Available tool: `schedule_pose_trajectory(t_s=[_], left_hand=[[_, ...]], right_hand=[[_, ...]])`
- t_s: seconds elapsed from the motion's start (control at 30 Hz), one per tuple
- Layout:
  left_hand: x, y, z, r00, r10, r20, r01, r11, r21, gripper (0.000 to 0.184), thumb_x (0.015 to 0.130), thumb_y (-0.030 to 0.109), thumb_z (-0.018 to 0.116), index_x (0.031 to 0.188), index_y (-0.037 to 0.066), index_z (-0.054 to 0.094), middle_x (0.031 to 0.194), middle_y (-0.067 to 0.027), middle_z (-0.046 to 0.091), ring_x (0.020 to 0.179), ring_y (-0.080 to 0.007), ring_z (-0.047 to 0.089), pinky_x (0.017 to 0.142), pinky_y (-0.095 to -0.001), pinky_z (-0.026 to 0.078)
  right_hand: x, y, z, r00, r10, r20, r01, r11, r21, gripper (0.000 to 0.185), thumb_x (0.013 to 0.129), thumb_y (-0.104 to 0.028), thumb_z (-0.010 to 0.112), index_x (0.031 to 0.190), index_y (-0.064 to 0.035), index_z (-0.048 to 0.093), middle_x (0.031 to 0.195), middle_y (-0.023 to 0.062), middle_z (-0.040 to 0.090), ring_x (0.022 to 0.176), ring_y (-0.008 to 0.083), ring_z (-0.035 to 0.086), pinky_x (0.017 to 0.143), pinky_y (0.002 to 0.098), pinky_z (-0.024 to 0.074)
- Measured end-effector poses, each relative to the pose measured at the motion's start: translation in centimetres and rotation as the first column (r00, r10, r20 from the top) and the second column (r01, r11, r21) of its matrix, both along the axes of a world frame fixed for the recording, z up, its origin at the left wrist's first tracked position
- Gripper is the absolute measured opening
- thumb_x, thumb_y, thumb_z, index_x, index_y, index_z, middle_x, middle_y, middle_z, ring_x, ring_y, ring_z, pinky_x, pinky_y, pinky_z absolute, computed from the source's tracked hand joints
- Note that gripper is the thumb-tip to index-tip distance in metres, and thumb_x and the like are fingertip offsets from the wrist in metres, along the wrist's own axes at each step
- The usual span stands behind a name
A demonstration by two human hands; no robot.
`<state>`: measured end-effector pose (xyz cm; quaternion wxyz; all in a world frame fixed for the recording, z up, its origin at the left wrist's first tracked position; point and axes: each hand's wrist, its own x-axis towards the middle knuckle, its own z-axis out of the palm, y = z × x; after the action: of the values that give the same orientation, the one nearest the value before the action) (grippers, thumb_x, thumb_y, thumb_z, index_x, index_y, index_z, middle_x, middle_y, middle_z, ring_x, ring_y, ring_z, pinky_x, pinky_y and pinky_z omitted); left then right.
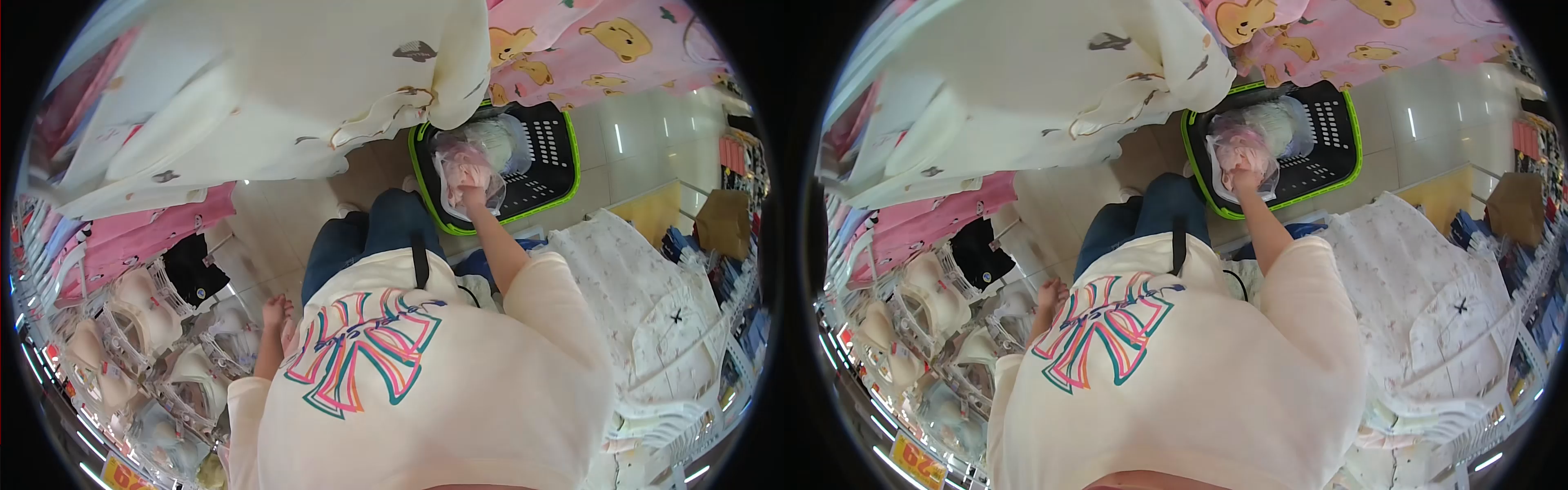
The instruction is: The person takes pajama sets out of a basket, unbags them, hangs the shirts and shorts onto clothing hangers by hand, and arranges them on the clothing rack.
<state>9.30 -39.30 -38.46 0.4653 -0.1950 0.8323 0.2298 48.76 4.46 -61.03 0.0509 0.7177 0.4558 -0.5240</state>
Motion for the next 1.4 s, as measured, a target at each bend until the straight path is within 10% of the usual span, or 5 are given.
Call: schedule_pose_trajectory(t_s=[0.1, 0.3, 0.87, 1.3, 1.4], left_hand=[[-1.6, 4.0, 0.4, 0.994, -0.097, -0.056, 0.1, 0.993, 0.063, 0.027, 0.089, 0.022, 0.054, 0.107, 0.003, 0.055, 0.077, -0.0058, 0.062, 0.058, -0.0121, 0.059, 0.045, -0.0233, 0.043], [-3.1, 11.6, 1.8, 0.969, -0.236, -0.066, 0.245, 0.937, 0.248, 0.032, 0.089, 0.027, 0.056, 0.108, 0.001, 0.056, 0.09, -0.0097, 0.065, 0.07, -0.0134, 0.062, 0.05, -0.0219, 0.044], [5.1, 31.6, 5.5, 0.559, -0.814, -0.159, 0.665, 0.325, 0.673, 0.048, 0.08, 0.027, 0.067, 0.12, 0.004, 0.052, 0.101, -0.0099, 0.063, 0.088, -0.0163, 0.061, 0.073, -0.0276, 0.048], [20.2, 39.5, 6.3, 0.259, -0.701, -0.664, 0.734, -0.305, 0.607, 0.112, 0.061, 0.034, 0.081, 0.14, 0.0, 0.008, 0.141, -0.0226, 0.022, 0.131, -0.0382, 0.023, 0.107, -0.0419, 0.024], [22.1, 39.4, 6.2, 0.377, -0.686, -0.622, 0.652, -0.281, 0.705, 0.076, 0.069, 0.02, 0.075, 0.13, 0.0, 0.036, 0.139, -0.0228, 0.026, 0.128, -0.0375, 0.028, 0.104, -0.0402, 0.028]], right_hand=[[1.9, 1.9, 5.4, 0.936, 0.296, 0.188, -0.339, 0.901, 0.269, 0.021, 0.078, -0.014, 0.059, 0.084, 0.0032, 0.069, 0.069, 0.0126, 0.063, 0.068, 0.0263, 0.063, 0.059, 0.0337, 0.0482], [1.1, 4.1, 19.8, 0.899, -0.341, -0.274, 0.331, 0.94, -0.085, 0.019, 0.082, -0.005, 0.053, 0.089, 0.0019, 0.069, 0.062, 0.0035, 0.055, 0.05, 0.0086, 0.044, 0.047, 0.0233, 0.0342], [6.1, 4.3, 36.6, 0.916, -0.064, -0.395, 0.087, 0.995, 0.04, 0.02, 0.088, -0.008, 0.049, 0.095, 0.0018, 0.066, 0.075, -0.0014, 0.057, 0.066, 0.0068, 0.046, 0.066, 0.0202, 0.0401], [2.1, 4.4, 53.7, 0.558, 0.286, -0.779, -0.177, 0.958, 0.225, 0.022, 0.086, -0.017, 0.054, 0.08, 0.0022, 0.064, 0.09, 0.0072, 0.061, 0.088, 0.0165, 0.054, 0.078, 0.03, 0.0415], [-0.4, 4.4, 55.1, 0.364, 0.362, -0.858, -0.244, 0.926, 0.287, 0.024, 0.087, -0.016, 0.054, 0.079, 0.0034, 0.064, 0.09, 0.0104, 0.062, 0.09, 0.0201, 0.055, 0.081, 0.0312, 0.0413]])
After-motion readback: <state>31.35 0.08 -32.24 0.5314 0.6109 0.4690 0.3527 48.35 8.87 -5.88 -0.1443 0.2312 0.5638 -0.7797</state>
